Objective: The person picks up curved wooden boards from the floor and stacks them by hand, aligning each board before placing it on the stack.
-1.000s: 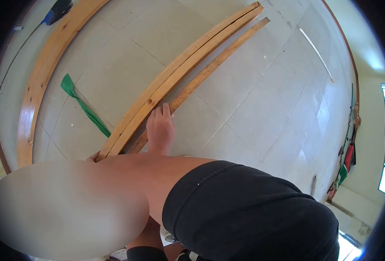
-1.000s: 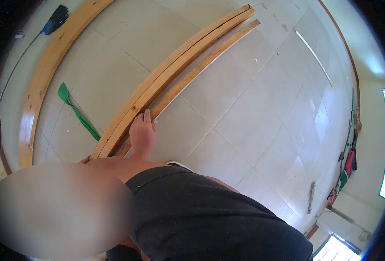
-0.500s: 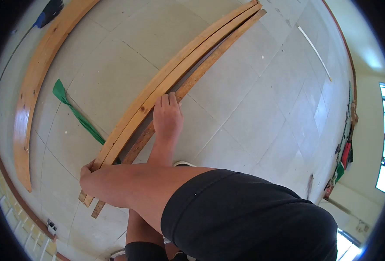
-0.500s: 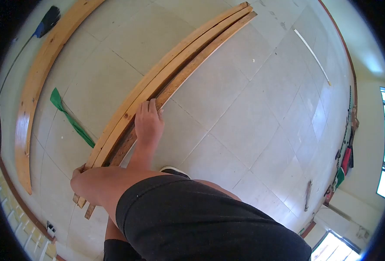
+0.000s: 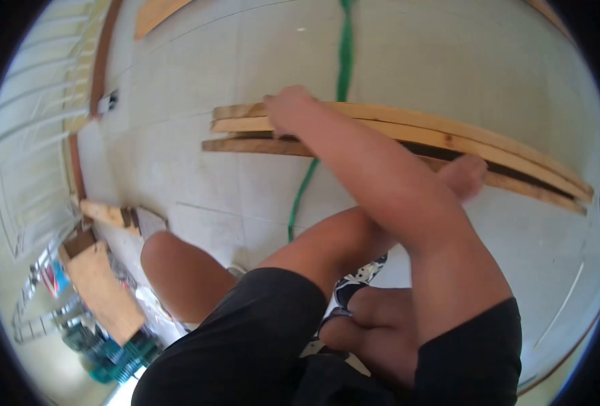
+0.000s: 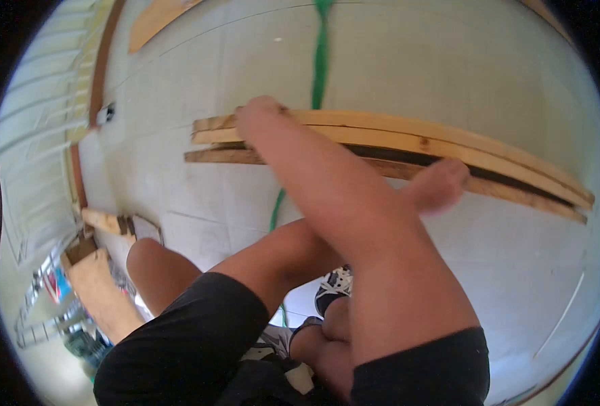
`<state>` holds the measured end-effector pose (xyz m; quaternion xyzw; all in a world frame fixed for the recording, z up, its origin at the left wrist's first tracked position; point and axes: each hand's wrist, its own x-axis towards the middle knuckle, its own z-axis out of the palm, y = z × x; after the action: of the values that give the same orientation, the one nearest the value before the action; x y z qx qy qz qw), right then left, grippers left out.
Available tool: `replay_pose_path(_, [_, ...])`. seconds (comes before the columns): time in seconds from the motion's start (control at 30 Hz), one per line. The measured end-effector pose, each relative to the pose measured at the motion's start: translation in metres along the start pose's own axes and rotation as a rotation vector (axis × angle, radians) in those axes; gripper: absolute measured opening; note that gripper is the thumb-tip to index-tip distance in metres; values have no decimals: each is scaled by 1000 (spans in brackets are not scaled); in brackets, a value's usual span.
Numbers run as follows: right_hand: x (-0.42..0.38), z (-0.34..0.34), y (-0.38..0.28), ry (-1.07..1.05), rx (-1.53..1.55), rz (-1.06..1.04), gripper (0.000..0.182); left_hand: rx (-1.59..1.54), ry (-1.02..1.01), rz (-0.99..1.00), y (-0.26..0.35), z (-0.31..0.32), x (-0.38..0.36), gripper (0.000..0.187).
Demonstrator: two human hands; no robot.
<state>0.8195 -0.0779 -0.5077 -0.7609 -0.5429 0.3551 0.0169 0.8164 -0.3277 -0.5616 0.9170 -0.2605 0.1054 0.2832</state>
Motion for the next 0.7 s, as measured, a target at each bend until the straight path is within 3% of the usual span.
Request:
replay_pose_path(0.23, [-5, -2, 8, -60, -3, 2, 76, 163, 68, 49, 13, -14, -1, 23])
replay_pose_path(0.3, [-13, -1, 10, -29, 3, -23, 76, 117, 367, 75, 23, -41, -14, 20])
replay_pose_path(0.37, [-18, -1, 14, 8, 3, -44, 75, -1616, 83, -683, 21, -46, -63, 36])
replay_pose_path(0.4, [-18, 1, 15, 36, 22, -56, 74, -1508, 314, -626, 26, -92, -86, 34])
replay_pose_path(0.43, [-19, 2, 16, 67, 43, -68, 72, -807, 475, -693, 21, -96, -116, 37])
replay_pose_path(0.47, [-19, 5, 18, 68, 50, -68, 72, -42, 244, -676, 1, -79, -183, 40])
replay_pose_path(0.53, [-21, 14, 23, 168, 106, -102, 73, 183, 733, -1055, -30, -115, -245, 38])
replay_pose_path(0.57, [-23, 17, 25, 169, 106, -101, 73, 357, 886, -1269, -56, -126, -285, 38])
replay_pose_path(0.6, [-25, 19, 27, 208, 96, -116, 73, 517, 874, -1412, -77, -155, -311, 38])
replay_pose_path(0.7, [-28, 21, 28, 255, 65, -128, 74, -389, 1556, -1621, -127, -226, -317, 51])
